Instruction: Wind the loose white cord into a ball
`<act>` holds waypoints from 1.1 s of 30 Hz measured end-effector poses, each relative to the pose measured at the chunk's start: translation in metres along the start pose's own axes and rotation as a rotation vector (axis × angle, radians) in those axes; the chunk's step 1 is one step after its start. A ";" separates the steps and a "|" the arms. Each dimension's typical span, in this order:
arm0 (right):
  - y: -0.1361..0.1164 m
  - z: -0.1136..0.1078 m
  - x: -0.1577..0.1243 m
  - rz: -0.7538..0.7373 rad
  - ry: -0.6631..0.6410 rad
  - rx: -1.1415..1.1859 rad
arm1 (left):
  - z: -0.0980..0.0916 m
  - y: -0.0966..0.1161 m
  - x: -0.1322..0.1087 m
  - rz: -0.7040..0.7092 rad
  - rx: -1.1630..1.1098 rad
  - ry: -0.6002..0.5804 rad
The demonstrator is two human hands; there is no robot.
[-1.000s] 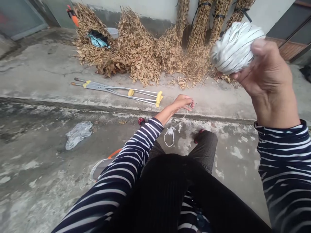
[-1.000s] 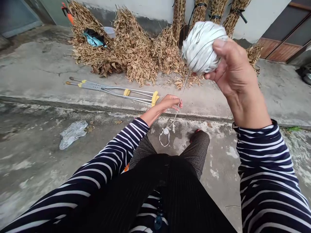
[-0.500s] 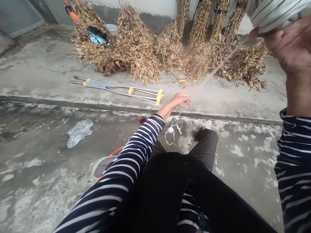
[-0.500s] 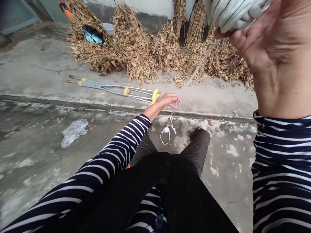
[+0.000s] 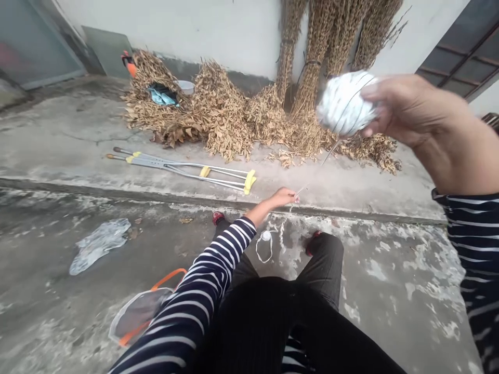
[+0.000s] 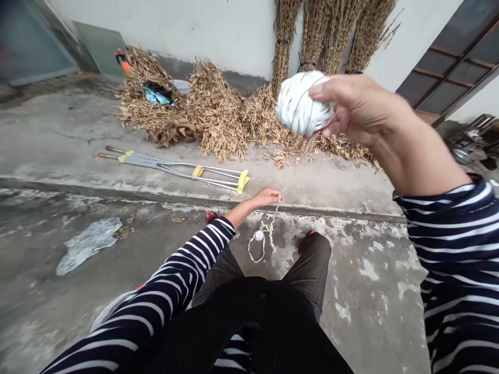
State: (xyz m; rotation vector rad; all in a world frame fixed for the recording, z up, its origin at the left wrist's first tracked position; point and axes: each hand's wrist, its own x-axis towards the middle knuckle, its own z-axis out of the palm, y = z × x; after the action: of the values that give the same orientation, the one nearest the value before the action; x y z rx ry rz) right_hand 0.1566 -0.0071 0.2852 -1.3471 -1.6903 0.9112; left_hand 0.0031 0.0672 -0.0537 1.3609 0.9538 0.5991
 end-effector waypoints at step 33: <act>0.057 0.031 0.023 0.043 -0.268 0.109 | -0.017 0.099 -0.053 0.515 -0.403 0.075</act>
State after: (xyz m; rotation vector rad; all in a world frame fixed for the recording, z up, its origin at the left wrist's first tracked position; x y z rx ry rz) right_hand 0.1496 0.0235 0.2237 -1.2356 -1.7862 1.2362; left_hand -0.0216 0.0478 0.0552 1.2192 0.4933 1.1716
